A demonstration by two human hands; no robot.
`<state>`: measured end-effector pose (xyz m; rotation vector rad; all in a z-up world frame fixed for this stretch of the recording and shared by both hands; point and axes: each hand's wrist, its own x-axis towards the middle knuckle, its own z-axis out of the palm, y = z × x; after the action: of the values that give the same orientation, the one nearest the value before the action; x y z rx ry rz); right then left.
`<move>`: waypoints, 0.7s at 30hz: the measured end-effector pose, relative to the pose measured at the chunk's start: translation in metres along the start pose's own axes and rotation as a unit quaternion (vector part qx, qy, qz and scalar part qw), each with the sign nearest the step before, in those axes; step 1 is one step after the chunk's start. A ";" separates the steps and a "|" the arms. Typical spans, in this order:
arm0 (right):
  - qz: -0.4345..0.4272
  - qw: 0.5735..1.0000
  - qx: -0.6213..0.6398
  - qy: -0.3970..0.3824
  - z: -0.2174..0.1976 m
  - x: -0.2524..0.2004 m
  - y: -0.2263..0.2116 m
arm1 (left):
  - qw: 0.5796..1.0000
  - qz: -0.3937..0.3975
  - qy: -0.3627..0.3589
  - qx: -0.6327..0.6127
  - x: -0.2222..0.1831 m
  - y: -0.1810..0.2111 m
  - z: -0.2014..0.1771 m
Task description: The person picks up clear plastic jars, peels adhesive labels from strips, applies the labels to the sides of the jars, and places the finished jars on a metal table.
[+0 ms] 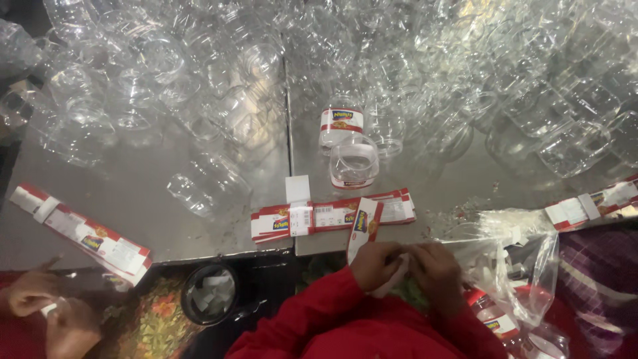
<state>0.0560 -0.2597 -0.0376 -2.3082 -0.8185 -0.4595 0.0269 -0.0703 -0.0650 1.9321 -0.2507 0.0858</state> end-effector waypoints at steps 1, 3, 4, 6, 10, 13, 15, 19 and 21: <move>-0.024 0.999 -0.010 0.027 0.008 -0.008 0.008 | 0.999 0.048 0.017 -0.003 -0.001 0.001 -0.001; 0.184 0.969 0.164 0.003 0.024 -0.020 0.034 | 0.995 0.095 0.032 -0.006 -0.003 0.005 -0.005; 0.380 0.865 0.328 -0.023 0.027 -0.027 0.048 | 0.997 0.075 0.020 -0.009 -0.004 0.009 -0.007; 0.390 0.723 0.569 0.031 0.019 -0.026 0.074 | 0.998 0.058 0.010 -0.009 0.001 0.013 -0.019; 0.391 0.586 0.693 0.152 -0.007 -0.007 0.059 | 0.985 -0.069 0.034 -0.154 0.005 0.002 -0.024; 0.279 0.927 0.238 -0.073 -0.011 -0.003 0.010 | 0.951 -0.064 0.059 -0.297 0.009 -0.026 0.001; 0.246 0.909 0.297 -0.160 -0.012 0.001 0.000 | 0.939 -0.004 0.103 -0.327 0.020 -0.047 0.005; 0.139 0.782 0.449 -0.409 0.004 -0.011 0.022 | 0.868 -0.060 0.207 -0.448 0.037 -0.073 -0.063; 0.253 0.844 0.333 -0.336 -0.013 -0.014 0.063 | 0.780 -0.069 0.259 -0.565 0.030 -0.065 -0.111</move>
<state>0.0857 -0.3119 -0.0634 -1.8661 -0.4982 0.8034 0.0763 0.0510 -0.0783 0.6570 0.2016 0.2902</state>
